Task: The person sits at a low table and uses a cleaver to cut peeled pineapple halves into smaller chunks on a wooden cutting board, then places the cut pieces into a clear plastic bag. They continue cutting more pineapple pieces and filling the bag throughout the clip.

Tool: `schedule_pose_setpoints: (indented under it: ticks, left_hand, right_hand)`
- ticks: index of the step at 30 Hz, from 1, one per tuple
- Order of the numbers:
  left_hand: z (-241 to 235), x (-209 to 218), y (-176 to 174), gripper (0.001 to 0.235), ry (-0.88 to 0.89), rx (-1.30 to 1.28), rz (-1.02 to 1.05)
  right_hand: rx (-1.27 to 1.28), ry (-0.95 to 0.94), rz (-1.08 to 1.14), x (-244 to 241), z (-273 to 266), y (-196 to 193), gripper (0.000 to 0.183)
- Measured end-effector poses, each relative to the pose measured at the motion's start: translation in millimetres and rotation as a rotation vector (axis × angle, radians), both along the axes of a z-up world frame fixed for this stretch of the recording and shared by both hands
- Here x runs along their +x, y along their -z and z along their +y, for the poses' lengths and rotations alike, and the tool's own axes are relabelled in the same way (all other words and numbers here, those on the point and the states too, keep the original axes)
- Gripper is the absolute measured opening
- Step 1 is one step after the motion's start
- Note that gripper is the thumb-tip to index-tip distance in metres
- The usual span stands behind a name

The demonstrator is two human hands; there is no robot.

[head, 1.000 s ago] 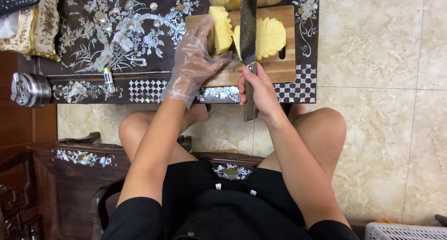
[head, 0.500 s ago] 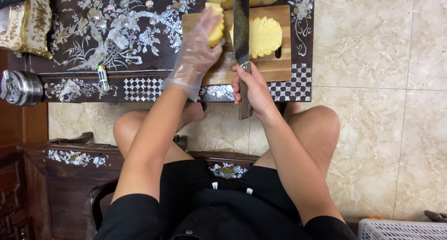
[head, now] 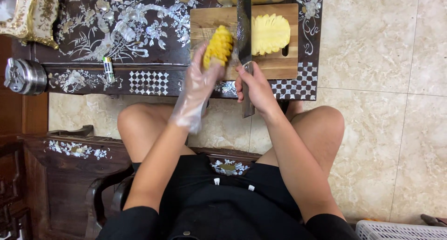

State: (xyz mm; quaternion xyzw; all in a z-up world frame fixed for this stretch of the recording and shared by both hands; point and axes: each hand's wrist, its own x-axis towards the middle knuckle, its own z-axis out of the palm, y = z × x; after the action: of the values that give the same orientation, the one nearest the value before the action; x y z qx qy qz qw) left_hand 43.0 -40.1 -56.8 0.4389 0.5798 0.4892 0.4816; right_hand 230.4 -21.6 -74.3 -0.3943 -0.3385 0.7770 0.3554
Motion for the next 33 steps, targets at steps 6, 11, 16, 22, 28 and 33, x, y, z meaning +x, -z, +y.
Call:
schedule_pose_setpoints:
  ticks: [6, 11, 16, 22, 28, 33]
  left_hand:
    - [-25, 6, -40, 0.062, 0.102, -0.089, 0.58]
    - [-8, -26, -33, 0.077, 0.353, 0.323, 0.922]
    - [21, -36, -32, 0.106, 0.655, 0.325, 1.173]
    - [29, -50, -9, 0.11, 0.661, 0.483, 1.065]
    - [23, -42, -3, 0.105, 0.348, 0.517, 0.938]
    - [20, -54, -4, 0.097, 0.307, 0.486, 0.761]
  right_hand:
    - [0.104, -0.155, -0.217, -3, -5, 3, 0.023]
    - [0.177, -0.155, -0.366, -10, -13, -12, 0.022]
    - [0.201, -0.122, -0.422, -7, -12, -7, 0.023]
    - [0.209, -0.063, -0.383, 0, -12, 5, 0.033]
    - [0.272, -0.098, -0.352, -2, -10, -12, 0.028]
    - [0.214, -0.16, -0.619, -3, -13, -24, 0.023]
